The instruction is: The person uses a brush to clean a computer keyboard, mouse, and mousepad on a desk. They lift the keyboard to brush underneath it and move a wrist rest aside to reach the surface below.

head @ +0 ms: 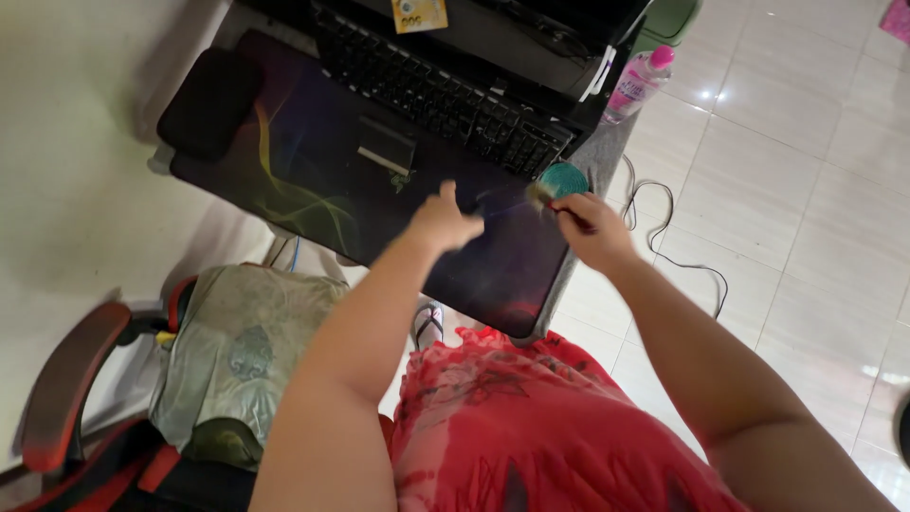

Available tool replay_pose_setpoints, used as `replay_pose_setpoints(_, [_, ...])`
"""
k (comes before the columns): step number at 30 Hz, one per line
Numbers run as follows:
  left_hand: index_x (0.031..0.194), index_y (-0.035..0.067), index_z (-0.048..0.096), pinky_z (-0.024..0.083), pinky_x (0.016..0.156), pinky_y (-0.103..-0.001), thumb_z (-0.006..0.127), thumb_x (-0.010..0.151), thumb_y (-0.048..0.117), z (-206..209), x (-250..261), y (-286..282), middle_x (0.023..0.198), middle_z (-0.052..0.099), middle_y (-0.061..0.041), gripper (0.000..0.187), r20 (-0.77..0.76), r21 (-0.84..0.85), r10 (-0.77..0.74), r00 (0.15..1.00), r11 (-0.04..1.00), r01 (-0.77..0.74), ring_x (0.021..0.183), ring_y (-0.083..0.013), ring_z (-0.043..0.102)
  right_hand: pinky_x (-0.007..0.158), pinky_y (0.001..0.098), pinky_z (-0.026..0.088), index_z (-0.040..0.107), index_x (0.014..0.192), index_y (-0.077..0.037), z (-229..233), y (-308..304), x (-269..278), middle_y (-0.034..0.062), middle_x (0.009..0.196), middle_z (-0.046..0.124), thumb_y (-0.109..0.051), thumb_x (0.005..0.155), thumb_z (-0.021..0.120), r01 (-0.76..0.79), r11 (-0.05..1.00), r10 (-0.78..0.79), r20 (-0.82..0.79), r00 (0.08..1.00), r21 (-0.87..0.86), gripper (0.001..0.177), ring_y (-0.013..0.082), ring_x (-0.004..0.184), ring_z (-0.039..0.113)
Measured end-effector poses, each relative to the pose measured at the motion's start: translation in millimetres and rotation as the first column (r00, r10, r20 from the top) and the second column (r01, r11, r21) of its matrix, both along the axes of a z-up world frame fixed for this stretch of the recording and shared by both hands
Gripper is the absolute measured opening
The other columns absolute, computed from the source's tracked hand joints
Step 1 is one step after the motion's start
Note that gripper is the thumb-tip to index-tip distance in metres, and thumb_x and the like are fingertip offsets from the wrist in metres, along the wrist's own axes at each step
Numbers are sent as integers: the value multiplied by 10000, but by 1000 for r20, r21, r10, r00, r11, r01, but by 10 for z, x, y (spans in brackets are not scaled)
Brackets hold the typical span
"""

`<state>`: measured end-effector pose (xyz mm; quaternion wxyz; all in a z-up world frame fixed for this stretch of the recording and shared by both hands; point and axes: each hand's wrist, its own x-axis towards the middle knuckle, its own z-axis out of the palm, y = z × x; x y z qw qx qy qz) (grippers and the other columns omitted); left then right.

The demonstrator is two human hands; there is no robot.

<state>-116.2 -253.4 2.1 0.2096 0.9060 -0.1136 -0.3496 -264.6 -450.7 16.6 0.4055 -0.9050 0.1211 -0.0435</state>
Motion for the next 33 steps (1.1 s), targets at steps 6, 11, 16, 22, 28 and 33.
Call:
replay_pose_setpoints(6, [1409, 82, 298, 388, 993, -378, 601, 669, 428, 312, 395, -168, 1308, 491, -207, 871, -94, -63, 83, 992, 994, -89, 1211, -325, 487, 587, 318, 465, 662, 983, -136, -331, 324, -81, 62, 855, 597, -102, 805, 639, -530, 765, 552, 51, 832, 367, 183, 214, 670, 576])
replay_pose_setpoints(11, [1407, 63, 309, 397, 996, -375, 599, 674, 423, 524, 432, -289, 1327, 479, -203, 866, -108, -54, 30, 994, 998, -36, 1220, -321, 485, 646, 336, 460, 614, 1078, -83, -273, 393, -64, 130, 984, 554, -74, 867, 591, -118, 984, 133, 106, 985, -136, 212, 275, 770, 564])
replay_pose_setpoints(16, [1399, 83, 320, 413, 976, -391, 573, 676, 421, 692, 514, -395, 1325, 489, -171, 837, -130, -39, -12, 991, 999, 7, 1207, -307, 498, 705, 362, 492, 623, 1005, -102, -77, 497, 63, 101, 948, 581, -142, 820, 582, -594, 787, 579, 130, 805, 170, 194, 277, 857, 593])
replay_pose_setpoints(22, [1365, 49, 370, 404, 975, -410, 566, 697, 433, 755, 580, -447, 1358, 448, -185, 795, -77, -10, -113, 991, 994, 113, 1225, -317, 472, 714, 386, 465, 609, 1031, -69, -53, 585, 146, 155, 959, 551, -93, 789, 595, -272, 948, 282, 41, 958, -168, 243, 323, 840, 552])
replay_pose_setpoints(28, [1353, 68, 387, 396, 981, -407, 560, 698, 468, 782, 625, -507, 1356, 449, -173, 786, -66, 29, -201, 977, 979, 203, 1221, -310, 471, 751, 354, 466, 624, 1026, -67, -111, 562, 247, 108, 876, 572, -64, 834, 576, -391, 914, 360, 227, 905, 109, 199, 269, 845, 567])
replay_pose_setpoints(33, [1347, 58, 400, 414, 973, -394, 563, 704, 472, 764, 629, -511, 1336, 475, -184, 782, -73, 18, -244, 967, 969, 245, 1200, -306, 504, 739, 349, 453, 631, 989, -57, -136, 630, 278, 115, 868, 572, -46, 806, 584, -327, 940, 308, 164, 937, 101, 190, 280, 834, 553])
